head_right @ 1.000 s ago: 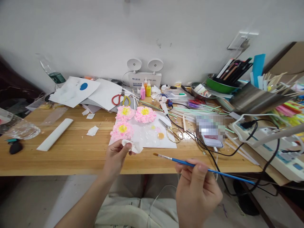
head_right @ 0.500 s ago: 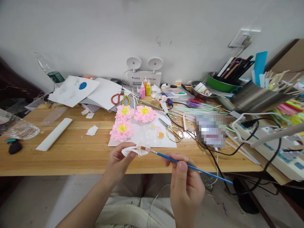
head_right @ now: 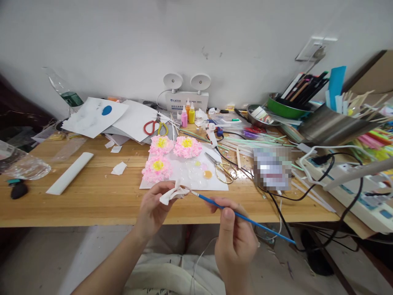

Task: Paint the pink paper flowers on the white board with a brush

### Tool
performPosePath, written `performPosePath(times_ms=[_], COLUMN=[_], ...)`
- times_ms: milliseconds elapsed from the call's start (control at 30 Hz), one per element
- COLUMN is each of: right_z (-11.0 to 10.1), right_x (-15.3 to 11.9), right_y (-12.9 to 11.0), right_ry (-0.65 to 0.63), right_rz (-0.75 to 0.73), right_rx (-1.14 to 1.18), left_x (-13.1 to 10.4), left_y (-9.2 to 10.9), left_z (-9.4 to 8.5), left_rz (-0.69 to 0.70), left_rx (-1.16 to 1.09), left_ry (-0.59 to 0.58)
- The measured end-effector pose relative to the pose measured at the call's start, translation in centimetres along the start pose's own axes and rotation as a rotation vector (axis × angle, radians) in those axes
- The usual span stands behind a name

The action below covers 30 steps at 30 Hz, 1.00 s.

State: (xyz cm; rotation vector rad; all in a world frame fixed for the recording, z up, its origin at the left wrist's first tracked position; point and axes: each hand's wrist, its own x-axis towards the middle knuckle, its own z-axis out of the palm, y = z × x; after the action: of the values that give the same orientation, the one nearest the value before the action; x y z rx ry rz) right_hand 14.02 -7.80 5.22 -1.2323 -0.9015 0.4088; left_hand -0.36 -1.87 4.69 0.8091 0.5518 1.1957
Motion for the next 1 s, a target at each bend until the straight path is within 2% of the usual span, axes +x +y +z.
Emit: performPosePath(times_ms=[133,233,400,533,700,833,933,1000], right_z=[-0.1,-0.2,-0.4,-0.4,-0.3,-0.1,0.0,0.1], right_x=[-0.3,-0.4,-0.5,-0.3,0.6,1.2,1.0,0.6], right_y=[0.4,0.4,0.5,0.6,0.0,-0.1,-0.1,-0.1], right_ry=[-0.059,-0.12,-0.169,-0.137,-0.123,-0.186,-0.225,-0.191], right_rz=[-0.121,-0.198,-0.177,-0.056,0.264,0.44,0.453,0.356], right_rx=[-0.156,-0.196,-0.133,-0.022,0.323,0.443,0.463,0.418], left_x=[0.3,0.4,0.6,0.5,-0.1,-0.5,-0.6,-0.6], left_y=[-0.1,0.0,0.6,1.2,1.8,2.0,1.6,1.3], left_z=[0.0,-0.1,-0.6,-0.7,0.1,0.5,0.5,0.6], left_rz=[0.032,0.094,0.291,0.325,0.158,-0.037,-0.154,-0.222], left_rx=[0.084,0.237,0.566,0.702,0.547,0.305,0.175,0.094], left_ry=[0.034,0.031,-0.031,-0.126,-0.211,-0.197,-0.184,-0.157])
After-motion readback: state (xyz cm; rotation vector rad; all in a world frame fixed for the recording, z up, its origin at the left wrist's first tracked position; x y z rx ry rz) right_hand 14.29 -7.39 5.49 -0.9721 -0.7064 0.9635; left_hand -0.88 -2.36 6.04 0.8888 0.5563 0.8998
